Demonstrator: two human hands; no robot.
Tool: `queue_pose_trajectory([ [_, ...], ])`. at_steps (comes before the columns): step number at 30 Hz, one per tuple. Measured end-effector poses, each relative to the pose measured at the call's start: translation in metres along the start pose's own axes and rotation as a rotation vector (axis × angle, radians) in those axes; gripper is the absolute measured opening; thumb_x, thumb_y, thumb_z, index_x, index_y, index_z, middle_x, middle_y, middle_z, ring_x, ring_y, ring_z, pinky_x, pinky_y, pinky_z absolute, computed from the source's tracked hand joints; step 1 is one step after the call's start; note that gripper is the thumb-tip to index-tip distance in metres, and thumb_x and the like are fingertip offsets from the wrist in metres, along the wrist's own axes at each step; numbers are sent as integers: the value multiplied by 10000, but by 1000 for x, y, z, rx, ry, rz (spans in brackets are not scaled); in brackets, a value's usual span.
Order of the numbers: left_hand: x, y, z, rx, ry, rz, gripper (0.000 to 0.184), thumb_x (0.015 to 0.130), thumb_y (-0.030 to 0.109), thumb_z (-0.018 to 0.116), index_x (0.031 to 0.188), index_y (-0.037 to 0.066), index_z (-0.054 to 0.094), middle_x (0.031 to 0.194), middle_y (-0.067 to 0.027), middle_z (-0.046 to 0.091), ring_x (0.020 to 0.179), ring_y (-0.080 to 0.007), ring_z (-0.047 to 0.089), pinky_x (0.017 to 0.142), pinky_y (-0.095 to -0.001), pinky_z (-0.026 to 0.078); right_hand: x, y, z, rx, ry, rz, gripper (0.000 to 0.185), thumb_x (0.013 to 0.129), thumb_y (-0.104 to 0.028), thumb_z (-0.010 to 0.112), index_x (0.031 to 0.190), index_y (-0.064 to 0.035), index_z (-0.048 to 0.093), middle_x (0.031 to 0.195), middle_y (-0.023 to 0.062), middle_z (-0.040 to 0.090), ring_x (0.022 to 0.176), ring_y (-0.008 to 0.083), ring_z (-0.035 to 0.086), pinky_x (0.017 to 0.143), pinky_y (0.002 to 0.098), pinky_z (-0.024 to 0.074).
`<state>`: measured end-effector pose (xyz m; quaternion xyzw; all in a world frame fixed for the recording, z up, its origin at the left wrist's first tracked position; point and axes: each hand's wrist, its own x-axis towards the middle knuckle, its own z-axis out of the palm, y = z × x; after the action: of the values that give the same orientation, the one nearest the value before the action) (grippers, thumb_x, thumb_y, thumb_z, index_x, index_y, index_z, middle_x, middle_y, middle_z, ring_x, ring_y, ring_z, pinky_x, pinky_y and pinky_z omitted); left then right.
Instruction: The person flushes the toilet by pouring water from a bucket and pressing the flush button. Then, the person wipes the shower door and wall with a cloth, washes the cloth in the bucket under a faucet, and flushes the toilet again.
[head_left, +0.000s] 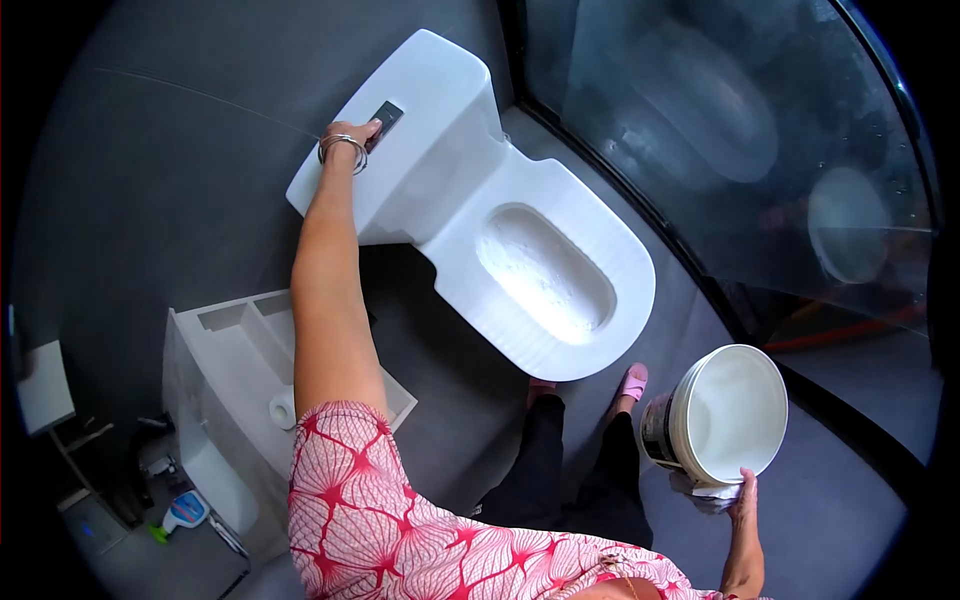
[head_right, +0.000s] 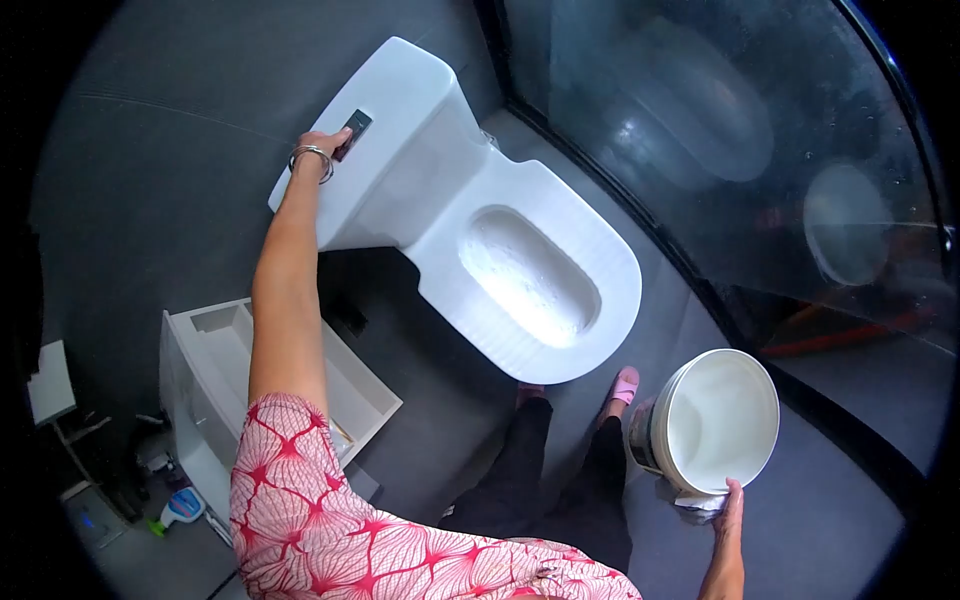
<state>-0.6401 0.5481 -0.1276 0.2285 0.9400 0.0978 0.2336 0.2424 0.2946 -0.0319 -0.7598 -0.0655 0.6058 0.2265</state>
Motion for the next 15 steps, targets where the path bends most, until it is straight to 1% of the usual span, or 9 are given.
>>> queue_pose_trajectory([
  [2, 1, 1, -7, 19, -51, -2, 523, 629, 478, 687, 719, -31, 604, 716, -111, 599, 628, -200, 538, 611, -347, 426, 1, 0, 4, 0, 14, 33, 631, 665, -338, 587, 1175, -40, 367, 1109, 146, 471, 1000, 310, 478, 854, 447, 398],
  [4, -12, 17, -21, 120, -97, -4, 539, 622, 495, 688, 716, -29, 607, 716, -110, 600, 634, -203, 540, 606, -356, 423, 4, 1, 8, 16, 24, 48, 621, 669, -332, 578, 1170, -32, 368, 1108, 142, 473, 992, 306, 484, 852, 436, 400],
  [6, -25, 25, -30, 253, -117, -41, 408, 645, 466, 679, 659, 59, 654, 704, -70, 628, 626, -175, 568, 607, -314, 451, 4, -2, 19, -23, 11, 8, 612, 673, -330, 569, 1163, -19, 372, 1102, 139, 477, 986, 298, 490, 853, 421, 402],
  [7, -26, 27, -34, 261, -125, -43, 408, 645, 466, 679, 659, 59, 654, 704, -70, 628, 626, -175, 568, 607, -314, 451, 4, -3, 25, -29, 9, -4, 599, 680, -328, 564, 1154, -11, 380, 1089, 139, 486, 980, 288, 496, 851, 407, 403],
  [9, -28, 27, -35, 197, -191, 17, 386, 659, 456, 674, 642, 71, 654, 642, -44, 616, 591, -154, 547, 568, -305, 433, 3, -5, 36, -41, -6, -18, 590, 684, -322, 562, 1152, -11, 383, 1083, 140, 489, 980, 284, 497, 852, 404, 404],
  [10, -10, 16, -30, 203, -203, 14, 386, 659, 456, 674, 642, 71, 654, 642, -44, 616, 591, -154, 547, 568, -305, 433, 4, -6, 42, -51, -27, -41, 581, 688, -316, 560, 1151, -10, 385, 1077, 141, 493, 979, 280, 499, 853, 402, 405],
  [12, 28, -10, -14, 88, -223, 112, 403, 646, 493, 666, 638, 90, 659, 609, -33, 607, 589, -139, 548, 562, -300, 426, 11, -3, 47, -14, -31, -39, 530, 725, -293, 524, 1141, 9, 396, 1090, 141, 497, 985, 268, 501, 868, 387, 400],
  [14, 14, 2, -20, 301, -156, 170, 430, 631, 535, 652, 653, 105, 665, 635, -47, 611, 590, -143, 548, 580, -312, 430, 16, -6, 52, -54, -33, 29, 510, 734, -298, 512, 1127, 13, 419, 1081, 136, 514, 985, 255, 506, 871, 380, 388],
  [15, 20, 1, -14, 315, -161, 155, 449, 624, 549, 647, 660, 102, 666, 648, -53, 612, 591, -148, 549, 592, -316, 432, 13, -9, 64, -75, 25, -2, 524, 733, -312, 511, 1131, 16, 416, 1083, 138, 512, 982, 257, 507, 866, 379, 387],
])
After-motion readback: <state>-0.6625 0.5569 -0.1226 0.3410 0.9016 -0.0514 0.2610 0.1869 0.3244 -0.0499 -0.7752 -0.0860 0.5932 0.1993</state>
